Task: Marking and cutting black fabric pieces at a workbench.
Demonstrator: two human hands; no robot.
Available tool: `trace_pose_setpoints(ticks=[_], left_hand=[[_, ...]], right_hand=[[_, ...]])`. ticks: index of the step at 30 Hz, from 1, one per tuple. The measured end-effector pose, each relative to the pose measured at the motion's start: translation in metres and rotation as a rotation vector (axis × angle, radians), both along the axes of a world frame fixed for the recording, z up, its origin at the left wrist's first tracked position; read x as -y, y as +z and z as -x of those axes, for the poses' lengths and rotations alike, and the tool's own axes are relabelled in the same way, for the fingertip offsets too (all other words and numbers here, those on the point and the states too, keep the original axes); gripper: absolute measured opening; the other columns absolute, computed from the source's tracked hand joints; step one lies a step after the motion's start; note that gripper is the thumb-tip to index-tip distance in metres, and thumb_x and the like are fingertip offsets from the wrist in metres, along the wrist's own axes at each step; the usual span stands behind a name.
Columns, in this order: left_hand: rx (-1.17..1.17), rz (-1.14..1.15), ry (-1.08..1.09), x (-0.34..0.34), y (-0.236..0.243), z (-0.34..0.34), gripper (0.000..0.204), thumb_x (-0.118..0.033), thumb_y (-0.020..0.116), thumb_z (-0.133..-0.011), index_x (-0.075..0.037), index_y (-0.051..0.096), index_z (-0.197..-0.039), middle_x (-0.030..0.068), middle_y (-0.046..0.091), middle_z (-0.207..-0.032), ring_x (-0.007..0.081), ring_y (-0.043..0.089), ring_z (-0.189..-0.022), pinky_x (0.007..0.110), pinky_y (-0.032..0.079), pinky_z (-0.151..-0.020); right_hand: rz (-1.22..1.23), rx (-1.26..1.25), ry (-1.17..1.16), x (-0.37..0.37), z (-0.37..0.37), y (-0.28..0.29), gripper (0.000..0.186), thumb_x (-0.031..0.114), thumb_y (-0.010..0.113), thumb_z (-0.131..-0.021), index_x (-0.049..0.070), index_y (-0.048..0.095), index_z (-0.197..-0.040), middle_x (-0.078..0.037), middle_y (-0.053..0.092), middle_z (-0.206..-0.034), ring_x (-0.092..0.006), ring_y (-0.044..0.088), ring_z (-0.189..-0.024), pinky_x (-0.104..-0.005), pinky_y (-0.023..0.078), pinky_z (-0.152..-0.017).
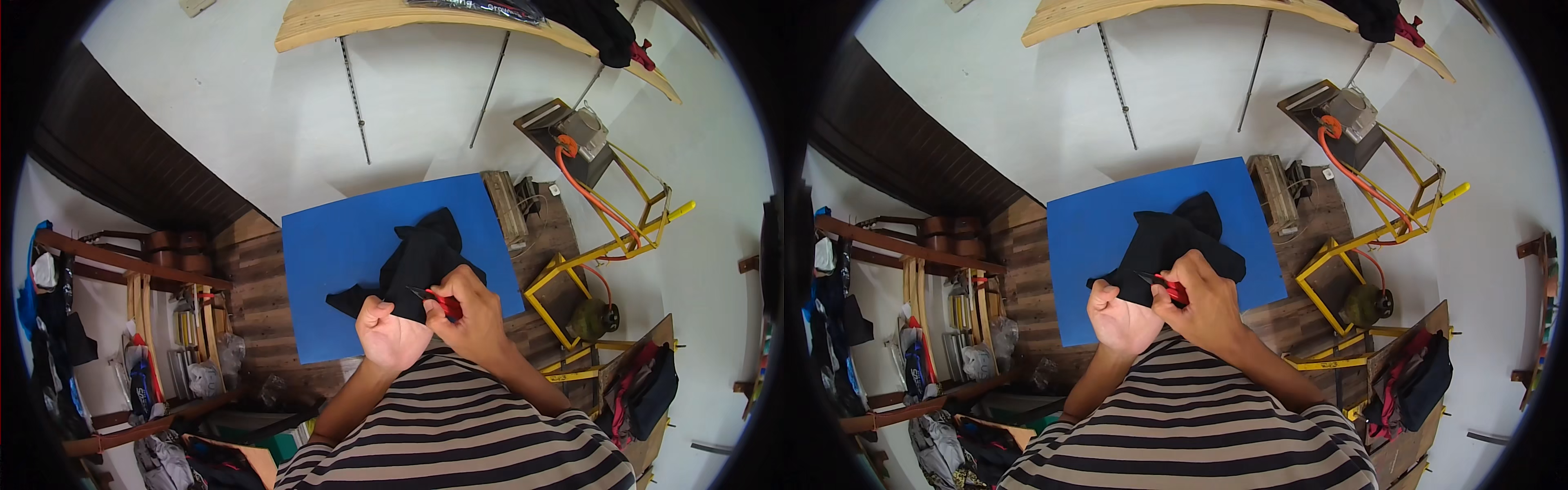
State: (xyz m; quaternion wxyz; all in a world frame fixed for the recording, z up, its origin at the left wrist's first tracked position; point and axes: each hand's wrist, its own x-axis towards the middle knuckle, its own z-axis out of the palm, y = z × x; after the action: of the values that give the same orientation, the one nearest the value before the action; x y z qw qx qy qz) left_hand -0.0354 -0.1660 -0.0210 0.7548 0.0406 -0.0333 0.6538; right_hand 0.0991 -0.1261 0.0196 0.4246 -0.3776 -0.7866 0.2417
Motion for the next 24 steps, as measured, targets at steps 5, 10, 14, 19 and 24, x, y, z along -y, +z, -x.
trace_pose_setpoints(ticks=[5, 10, 14, 19, 24], left_hand=[[-0.120, 0.098, 0.007, 0.000, 0.024, -0.001, 0.063, -0.023, 0.040, -0.080, 0.014, 0.044, -0.131, 0.0206, 0.043, -0.143, 0.0297, 0.035, -0.137, 0.039, 0.021, -0.116], [-0.380, 0.200, -0.080, -0.008, 0.011, 0.014, 0.071, -0.024, 0.039, -0.077, 0.016, 0.036, -0.136, 0.0272, 0.045, -0.138, 0.0330, 0.047, -0.127, 0.039, 0.031, -0.111], [-0.494, 0.149, -0.109, -0.013, 0.029, 0.016, 0.075, -0.027, 0.037, -0.075, 0.020, 0.036, -0.134, 0.0307, 0.048, -0.134, 0.0331, 0.052, -0.122, 0.037, 0.036, -0.108], [-0.727, -0.014, -0.063, -0.028, 0.033, 0.022, 0.072, -0.028, 0.037, -0.074, 0.017, 0.045, -0.130, 0.0303, 0.052, -0.129, 0.0327, 0.056, -0.118, 0.036, 0.038, -0.107], [-1.281, -0.016, -0.031, -0.030, 0.029, 0.039, 0.055, -0.004, 0.040, -0.076, 0.002, 0.054, -0.129, 0.0183, 0.061, -0.124, 0.0200, 0.057, -0.113, 0.027, 0.040, -0.099]], right_hand=[[0.377, -0.405, -0.005, -0.020, -0.017, -0.002, 0.030, 0.030, 0.063, -0.090, 0.003, 0.056, -0.100, 0.003, 0.047, -0.079, -0.0033, 0.039, -0.064, -0.0189, 0.032, -0.056], [0.754, -0.341, 0.013, -0.081, -0.041, -0.005, 0.041, 0.032, 0.062, -0.092, 0.001, 0.058, -0.119, 0.007, 0.042, -0.071, -0.0014, 0.033, -0.054, -0.0182, 0.025, -0.046], [1.424, -0.477, 0.489, -0.115, -0.057, -0.051, 0.035, 0.033, 0.063, -0.092, 0.002, 0.063, -0.107, 0.010, 0.033, -0.059, -0.0003, 0.030, -0.045, -0.0166, 0.022, -0.039], [1.122, -0.619, 0.577, -0.123, -0.052, -0.076, 0.015, 0.016, 0.068, -0.087, 0.007, 0.056, -0.086, 0.001, 0.047, -0.067, -0.0054, 0.039, -0.046, -0.0192, 0.026, -0.040], [1.082, -0.655, 0.387, -0.120, -0.075, -0.068, 0.014, 0.014, 0.066, -0.089, 0.005, 0.056, -0.095, 0.001, 0.047, -0.069, -0.0089, 0.041, -0.046, -0.0227, 0.029, -0.041]])
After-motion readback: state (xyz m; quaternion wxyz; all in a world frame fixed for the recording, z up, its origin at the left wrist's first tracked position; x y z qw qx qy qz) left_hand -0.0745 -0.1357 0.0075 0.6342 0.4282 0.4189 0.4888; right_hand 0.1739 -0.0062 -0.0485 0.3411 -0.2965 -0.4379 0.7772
